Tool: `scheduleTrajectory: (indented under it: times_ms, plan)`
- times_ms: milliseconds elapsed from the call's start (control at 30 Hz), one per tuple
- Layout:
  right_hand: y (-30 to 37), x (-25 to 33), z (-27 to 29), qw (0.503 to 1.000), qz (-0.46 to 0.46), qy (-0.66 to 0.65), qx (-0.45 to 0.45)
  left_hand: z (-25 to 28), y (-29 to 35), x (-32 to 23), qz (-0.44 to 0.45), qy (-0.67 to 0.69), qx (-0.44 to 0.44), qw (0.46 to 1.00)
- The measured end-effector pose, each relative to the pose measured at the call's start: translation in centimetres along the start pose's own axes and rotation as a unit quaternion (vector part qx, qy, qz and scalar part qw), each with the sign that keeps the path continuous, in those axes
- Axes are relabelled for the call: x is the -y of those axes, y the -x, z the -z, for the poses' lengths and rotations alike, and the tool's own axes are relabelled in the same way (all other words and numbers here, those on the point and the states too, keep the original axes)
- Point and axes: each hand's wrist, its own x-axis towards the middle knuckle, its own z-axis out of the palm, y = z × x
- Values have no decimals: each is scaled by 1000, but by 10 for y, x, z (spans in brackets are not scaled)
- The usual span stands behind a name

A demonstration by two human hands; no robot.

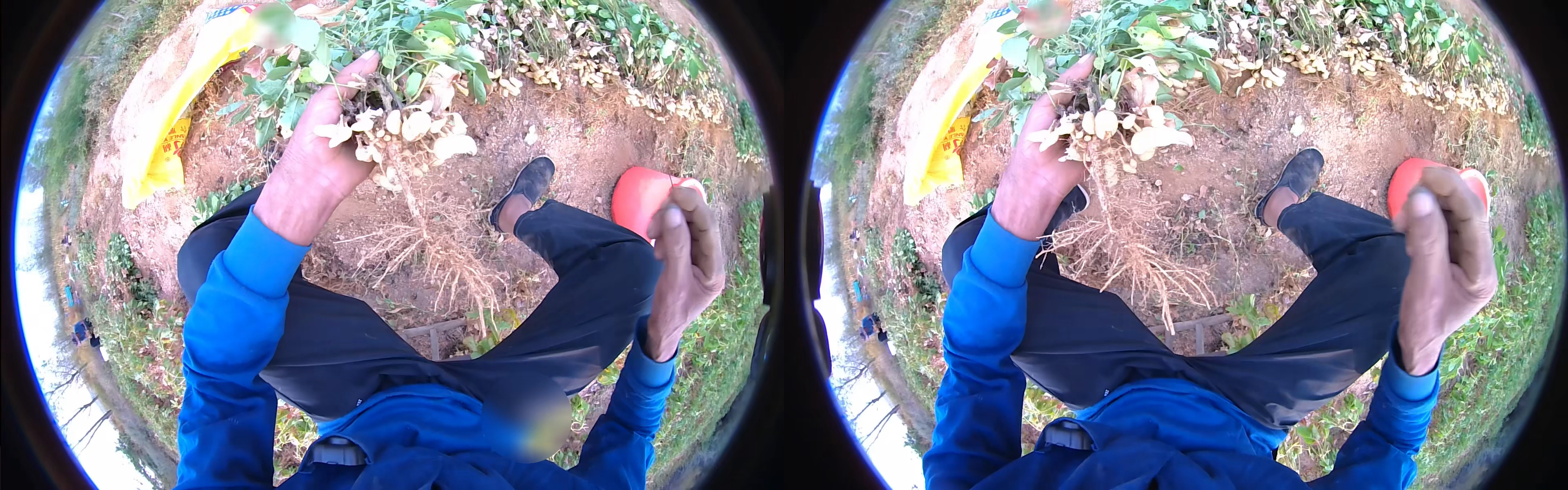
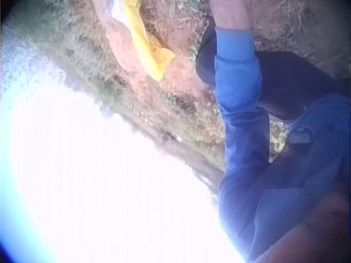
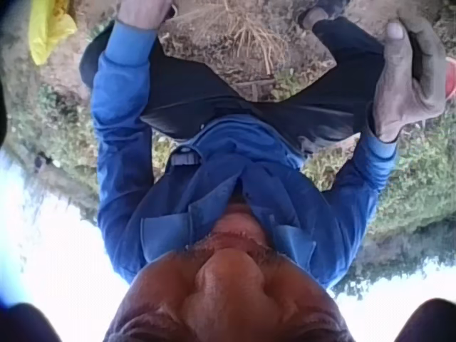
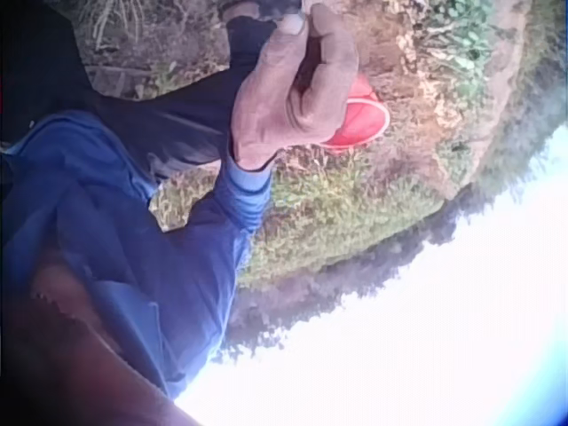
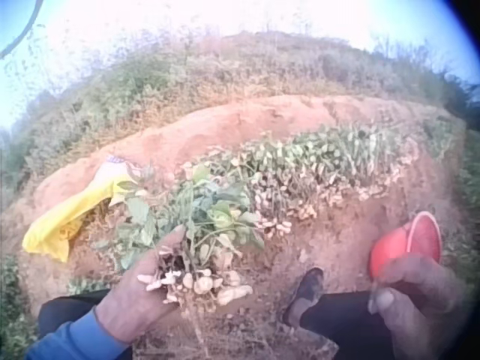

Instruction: The person sits on the ground and repeatedly pulls peanut plants from the soil, then removes the peanuts from the roots by hand. The peanuts are placed into a nearby red bucket.

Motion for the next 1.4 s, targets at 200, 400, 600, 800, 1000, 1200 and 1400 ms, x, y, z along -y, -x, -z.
scheduleTrajectory:
  times_ms: [200,400,600,800,1000,1200,1400]
  plan:
    - [-4,62,-118,951,159,-61,257,7,-10,2,39,5,22,999]
    - [-2,44,-159,930,286,-24,231,-2,-7,11,-28,-70,-89,993]
    - [6,33,-166,921,334,13,202,-1,-1,12,-77,-129,-136,979]
    - [16,24,-165,931,320,12,175,-4,5,8,-79,-138,-133,978]
    - [7,24,-157,934,335,68,106,-15,13,3,-182,-131,-295,929]
    - [2,32,-145,909,-174,-244,290,3,11,-9,-173,-117,-172,963]
    - [9,29,-150,786,-286,-365,408,11,20,-5,-81,-87,-17,993]
